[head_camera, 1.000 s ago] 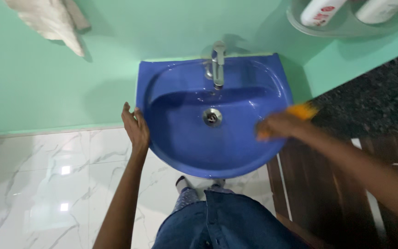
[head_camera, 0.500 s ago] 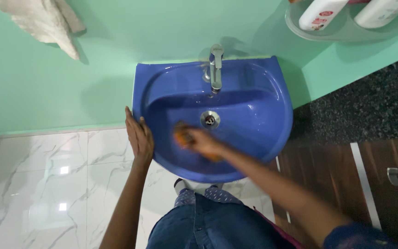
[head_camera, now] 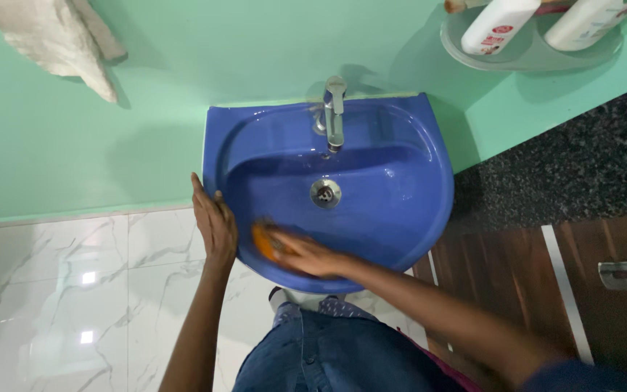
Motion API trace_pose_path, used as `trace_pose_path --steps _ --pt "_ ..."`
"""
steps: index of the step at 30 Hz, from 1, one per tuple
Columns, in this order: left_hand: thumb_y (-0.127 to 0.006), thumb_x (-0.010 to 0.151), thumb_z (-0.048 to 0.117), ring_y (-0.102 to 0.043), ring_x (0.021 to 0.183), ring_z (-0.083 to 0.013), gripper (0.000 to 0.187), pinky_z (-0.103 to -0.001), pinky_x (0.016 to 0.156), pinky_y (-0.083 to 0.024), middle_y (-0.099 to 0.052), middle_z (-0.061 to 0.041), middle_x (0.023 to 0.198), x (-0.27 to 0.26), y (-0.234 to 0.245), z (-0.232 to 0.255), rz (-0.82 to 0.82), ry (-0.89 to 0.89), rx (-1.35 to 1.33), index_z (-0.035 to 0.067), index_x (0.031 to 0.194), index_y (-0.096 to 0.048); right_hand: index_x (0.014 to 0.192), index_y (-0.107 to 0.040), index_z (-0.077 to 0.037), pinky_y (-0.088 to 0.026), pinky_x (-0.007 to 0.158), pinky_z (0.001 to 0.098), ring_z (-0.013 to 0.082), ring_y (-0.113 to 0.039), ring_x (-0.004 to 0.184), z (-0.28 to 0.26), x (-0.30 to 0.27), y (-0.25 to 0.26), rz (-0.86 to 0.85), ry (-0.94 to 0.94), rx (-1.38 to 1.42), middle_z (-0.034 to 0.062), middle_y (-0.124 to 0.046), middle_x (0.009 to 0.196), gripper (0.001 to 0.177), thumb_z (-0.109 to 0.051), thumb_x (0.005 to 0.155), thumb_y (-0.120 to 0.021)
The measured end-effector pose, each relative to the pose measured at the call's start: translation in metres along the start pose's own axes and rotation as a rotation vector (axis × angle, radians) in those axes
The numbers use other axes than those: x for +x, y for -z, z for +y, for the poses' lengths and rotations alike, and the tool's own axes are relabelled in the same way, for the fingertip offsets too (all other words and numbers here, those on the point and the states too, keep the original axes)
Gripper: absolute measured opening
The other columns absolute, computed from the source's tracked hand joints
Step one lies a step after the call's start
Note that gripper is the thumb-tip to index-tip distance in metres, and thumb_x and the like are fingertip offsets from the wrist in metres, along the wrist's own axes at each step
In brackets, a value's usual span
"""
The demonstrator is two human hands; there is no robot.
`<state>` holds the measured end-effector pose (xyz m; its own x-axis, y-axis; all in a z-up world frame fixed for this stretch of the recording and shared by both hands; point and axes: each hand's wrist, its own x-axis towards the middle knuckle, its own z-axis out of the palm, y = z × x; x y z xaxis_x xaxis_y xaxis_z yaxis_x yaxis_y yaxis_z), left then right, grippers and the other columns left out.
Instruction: The person scrubs a blue bathroom sink with an orange sponge, rinses the sponge under running water, and then wipes the faucet with a white cloth. The person repeats the scrubbing and rinsing cycle multiple times before finishing with the faucet.
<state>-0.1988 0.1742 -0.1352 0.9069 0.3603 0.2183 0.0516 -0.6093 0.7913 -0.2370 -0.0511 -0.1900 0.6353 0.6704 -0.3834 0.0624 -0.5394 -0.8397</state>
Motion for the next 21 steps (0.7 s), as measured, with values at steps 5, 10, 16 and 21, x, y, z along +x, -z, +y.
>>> trace_pose_path --steps 5,10,16,21 --pt "-0.047 0.109 0.004 -0.057 0.104 -0.0425 0.058 -0.050 0.090 -0.047 -0.053 -0.033 0.131 -0.001 -0.003 -0.006 0.025 -0.066 -0.017 -0.003 0.161 -0.023 0.142 -0.060 -0.018 -0.051 0.112 0.0428 0.0251 -0.064 0.131 0.022 -0.131 0.145 -0.160 -0.045 0.076 0.0044 -0.063 0.144 0.056 -0.036 0.090 -0.068" --pt "-0.048 0.110 0.002 -0.056 0.104 -0.0416 0.058 -0.050 0.093 -0.046 -0.054 -0.032 0.127 -0.001 -0.002 -0.009 0.049 -0.119 -0.036 -0.004 0.161 -0.023 0.133 -0.062 -0.017 -0.046 0.114 0.0435 0.0253 -0.061 0.132 0.016 -0.135 0.149 0.177 -0.310 -0.988 0.0074 -0.065 0.137 0.046 -0.036 0.091 -0.064" --pt "-0.049 0.111 0.002 -0.056 0.108 -0.0430 0.058 -0.049 0.096 -0.047 -0.053 -0.033 0.131 -0.004 -0.007 -0.015 0.140 -0.306 0.025 -0.005 0.162 -0.022 0.154 -0.041 -0.021 -0.045 0.109 0.0482 0.0306 -0.051 0.136 -0.035 -0.110 0.039 0.004 -0.206 -0.194 0.0117 -0.050 0.151 0.066 -0.048 0.097 -0.062" --pt "-0.048 0.108 0.004 -0.058 0.103 -0.0427 0.058 -0.050 0.092 -0.047 -0.055 -0.032 0.129 -0.002 -0.004 -0.009 0.008 -0.038 -0.010 -0.003 0.161 -0.024 0.125 -0.071 -0.031 -0.061 0.093 0.0361 0.0153 -0.075 0.100 -0.017 -0.176 0.153 0.107 -0.152 -0.631 -0.0077 -0.075 0.123 0.039 -0.051 0.090 -0.067"
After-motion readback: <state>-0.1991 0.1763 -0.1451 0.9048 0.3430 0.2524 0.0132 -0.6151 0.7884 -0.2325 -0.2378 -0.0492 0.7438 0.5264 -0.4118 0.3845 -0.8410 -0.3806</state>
